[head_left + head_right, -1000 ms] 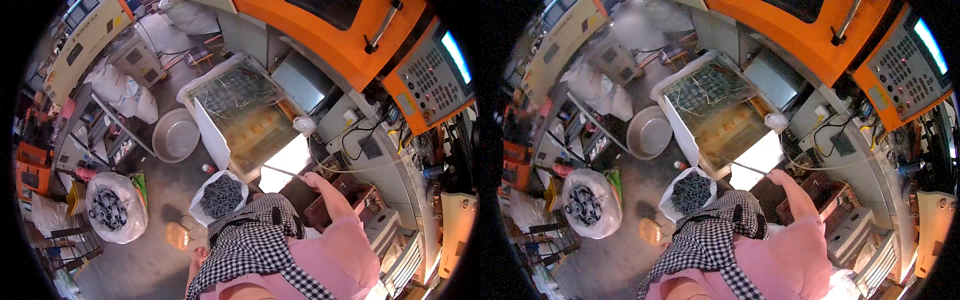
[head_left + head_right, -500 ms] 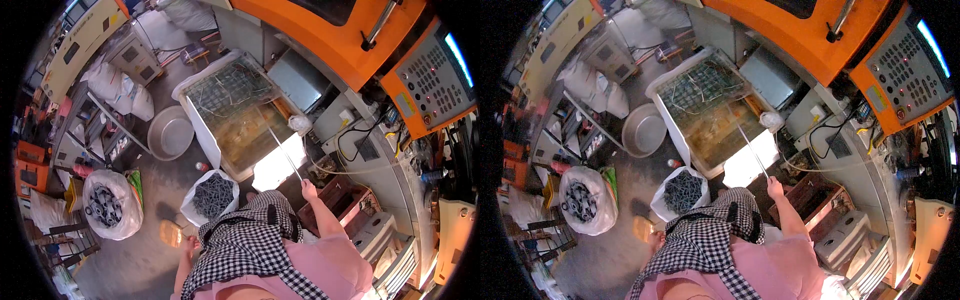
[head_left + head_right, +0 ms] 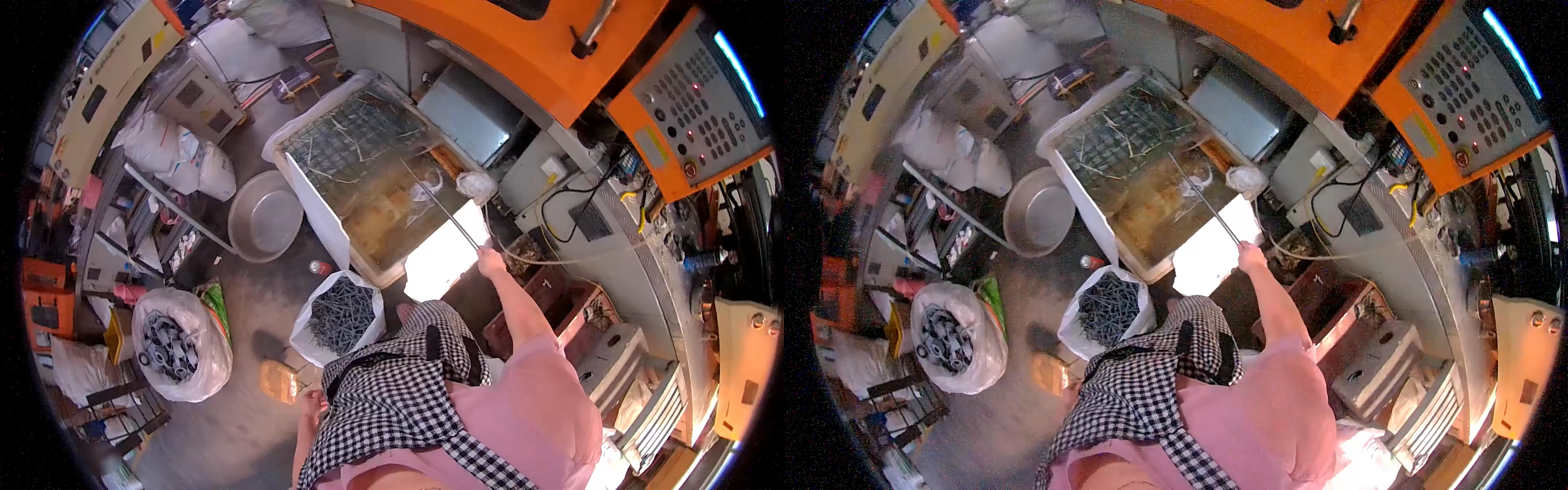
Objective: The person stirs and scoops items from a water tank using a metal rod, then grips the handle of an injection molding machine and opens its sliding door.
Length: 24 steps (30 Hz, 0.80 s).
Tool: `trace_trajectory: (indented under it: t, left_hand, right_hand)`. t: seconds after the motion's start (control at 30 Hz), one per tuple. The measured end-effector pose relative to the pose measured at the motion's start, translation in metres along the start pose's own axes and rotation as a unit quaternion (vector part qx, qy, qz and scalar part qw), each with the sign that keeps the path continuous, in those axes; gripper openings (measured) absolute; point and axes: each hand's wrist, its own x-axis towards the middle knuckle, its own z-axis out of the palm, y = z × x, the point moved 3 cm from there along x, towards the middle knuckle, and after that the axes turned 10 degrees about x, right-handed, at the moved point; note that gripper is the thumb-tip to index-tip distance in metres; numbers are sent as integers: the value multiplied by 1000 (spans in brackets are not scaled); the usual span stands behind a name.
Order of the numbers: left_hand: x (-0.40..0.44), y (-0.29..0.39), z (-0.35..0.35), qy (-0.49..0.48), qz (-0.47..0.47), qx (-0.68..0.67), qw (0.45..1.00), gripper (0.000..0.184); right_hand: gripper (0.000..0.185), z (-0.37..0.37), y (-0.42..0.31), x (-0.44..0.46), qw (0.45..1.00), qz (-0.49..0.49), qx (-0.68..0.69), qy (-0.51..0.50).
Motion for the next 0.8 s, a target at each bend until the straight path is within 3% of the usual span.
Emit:
trace_trajectory:
  t: [0.07, 0.13, 0.17, 0.23, 0.3, 0.47, 0.57, 0.8]
  left_hand:
    - [60, -83, -10, -75, -7, -175, 982, 9]
    - [63, -99, -12, -105, -40, -272, 956, 11]
    - [54, -91, -9, -107, -44, -264, 958, 11]
    - [52, -89, -13, 2, 42, 41, 998, 15]
    - [52, -91, -15, 13, 19, 36, 999, 19]
    - [64, -92, -22, 35, 57, 76, 995, 8]
    - [51, -52, -18, -40, 53, -10, 998, 7]
    - [28, 22, -6, -10, -2, 3, 1000, 8]
  right_hand:
    - [37, 8, -4, -10, 1000, -12, 7, 3]
    - [38, 8, -2, -24, 1000, -1, 17, 7]
    - [38, 7, -1, -34, 1000, 3, 24, 9]
    - [38, -10, -10, -59, 999, 30, 10, 1]
    - [39, -15, -2, -70, 998, 61, 0, 1]
    - [40, -23, 28, -86, 997, 78, -17, 0]
    - [40, -20, 39, -89, 993, 108, -44, -30]
    - [39, 9, 37, -71, 993, 90, -44, -56]
